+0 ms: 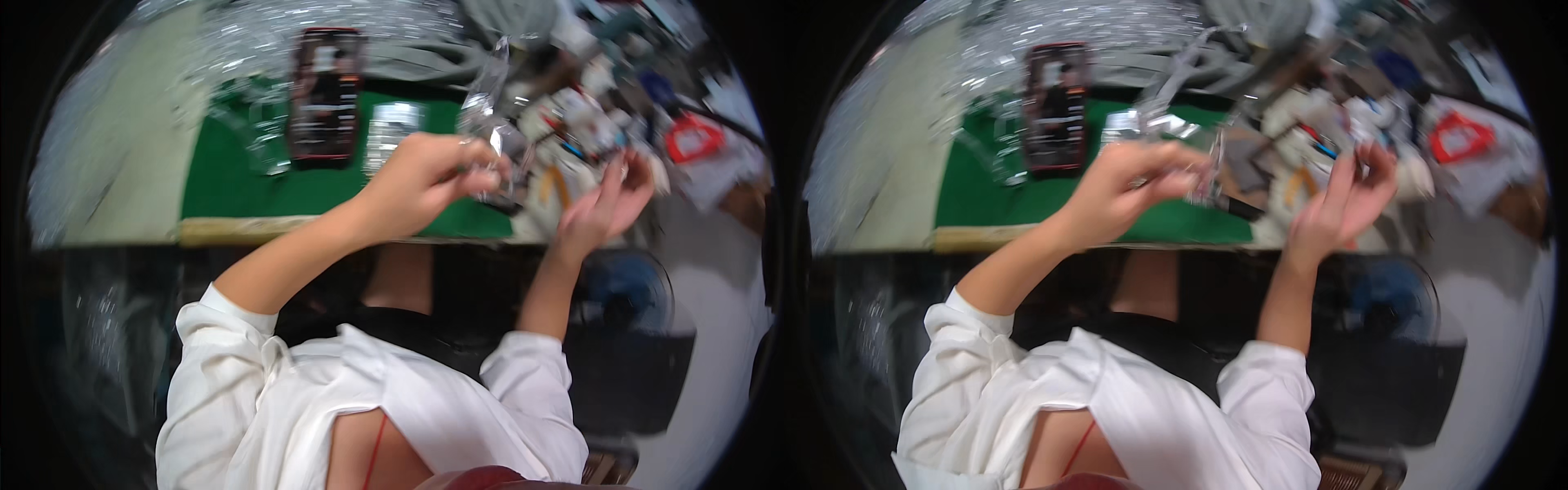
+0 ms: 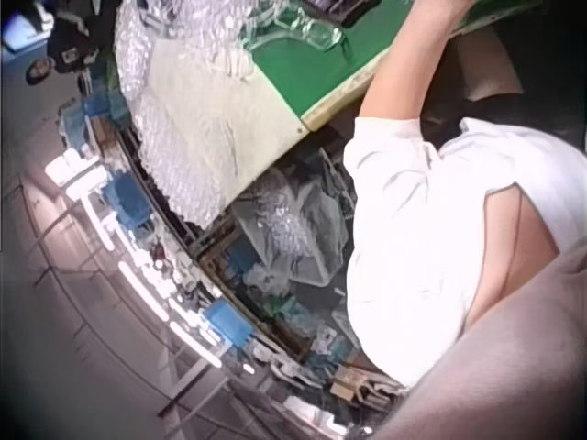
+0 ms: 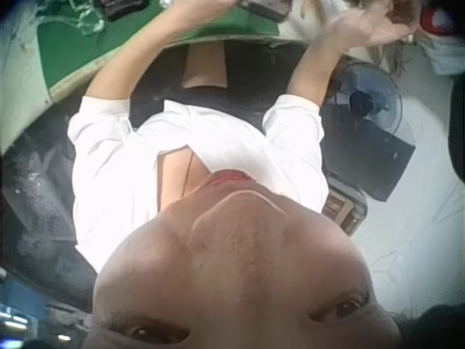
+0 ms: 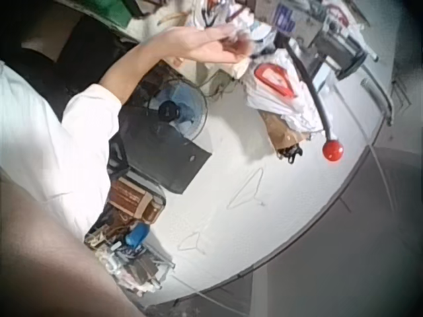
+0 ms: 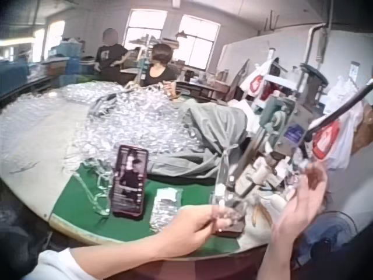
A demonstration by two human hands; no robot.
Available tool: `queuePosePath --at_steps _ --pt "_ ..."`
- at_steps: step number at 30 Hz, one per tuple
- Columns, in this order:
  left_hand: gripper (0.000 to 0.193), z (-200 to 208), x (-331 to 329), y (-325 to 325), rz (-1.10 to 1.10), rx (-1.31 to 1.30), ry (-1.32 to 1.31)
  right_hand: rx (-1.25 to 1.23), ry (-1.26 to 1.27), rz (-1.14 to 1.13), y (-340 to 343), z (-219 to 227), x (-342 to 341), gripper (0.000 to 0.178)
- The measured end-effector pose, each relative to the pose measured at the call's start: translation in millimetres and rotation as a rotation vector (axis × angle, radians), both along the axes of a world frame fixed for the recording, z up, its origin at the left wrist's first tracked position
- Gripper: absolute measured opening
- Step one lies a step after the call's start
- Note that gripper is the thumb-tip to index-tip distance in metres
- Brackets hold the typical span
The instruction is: The person assembles clear eyeglass frames by hand, inserting small metal components into the temples and hinges. They repeatedly pick up frames, attach parts, and place them on a green work surface.
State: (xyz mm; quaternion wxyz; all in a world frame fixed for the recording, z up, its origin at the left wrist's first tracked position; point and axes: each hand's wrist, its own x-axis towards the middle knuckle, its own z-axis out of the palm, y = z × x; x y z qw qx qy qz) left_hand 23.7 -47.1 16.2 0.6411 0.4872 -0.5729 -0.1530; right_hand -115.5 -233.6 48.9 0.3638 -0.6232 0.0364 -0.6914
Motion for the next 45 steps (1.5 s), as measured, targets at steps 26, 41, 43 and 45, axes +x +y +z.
queuePosePath --at_steps 26,41,43,45 --pt "0.038 -54.5 294.0 423.7 1.024 1.031 0.584 0.025 0.572 0.092 91.7 -106.4 -11.8 0.012" --pt "0.021 -67.0 154.5 159.1 0.196 0.439 -0.801 0.054 0.561 0.075 106.5 -99.6 -18.0 0.008" --pt "0.020 -64.5 146.1 171.9 0.228 0.409 -0.624 0.093 0.567 0.076 106.5 -103.8 -20.0 0.008" --pt "0.019 -46.3 135.4 183.5 0.182 0.381 -0.303 0.106 0.583 0.105 107.5 -105.2 -19.5 0.008"
